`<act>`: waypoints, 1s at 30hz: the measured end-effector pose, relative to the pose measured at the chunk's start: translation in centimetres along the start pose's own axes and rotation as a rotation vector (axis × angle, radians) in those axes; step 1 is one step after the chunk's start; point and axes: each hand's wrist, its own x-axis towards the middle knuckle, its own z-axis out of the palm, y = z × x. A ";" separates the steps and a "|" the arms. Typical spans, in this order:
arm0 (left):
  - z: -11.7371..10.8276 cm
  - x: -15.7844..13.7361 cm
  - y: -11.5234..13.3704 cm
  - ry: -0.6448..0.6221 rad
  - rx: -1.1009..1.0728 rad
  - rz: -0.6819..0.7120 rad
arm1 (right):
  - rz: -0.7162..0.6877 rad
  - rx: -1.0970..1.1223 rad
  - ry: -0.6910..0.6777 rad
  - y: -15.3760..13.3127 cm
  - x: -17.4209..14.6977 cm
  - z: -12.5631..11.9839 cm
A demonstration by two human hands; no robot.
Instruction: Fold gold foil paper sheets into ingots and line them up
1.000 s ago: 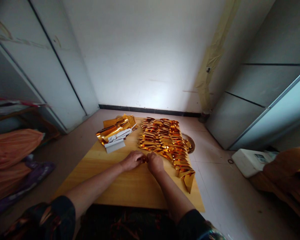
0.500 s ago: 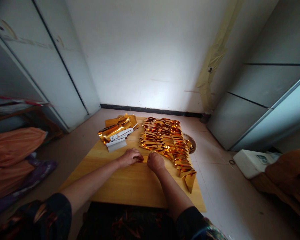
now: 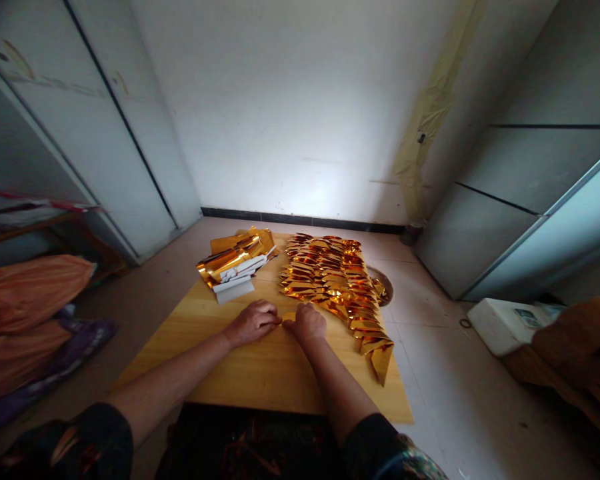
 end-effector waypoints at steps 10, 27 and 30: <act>-1.6 -1.3 1.7 -0.006 0.082 0.093 | -0.121 0.049 -0.059 1.6 0.7 -0.8; -1.4 -2.3 2.0 0.091 0.103 0.182 | -0.074 -0.076 0.007 -1.0 -0.5 -0.5; -1.4 -2.2 2.2 0.090 0.094 0.163 | -0.058 -0.081 0.011 -1.2 -0.6 -0.4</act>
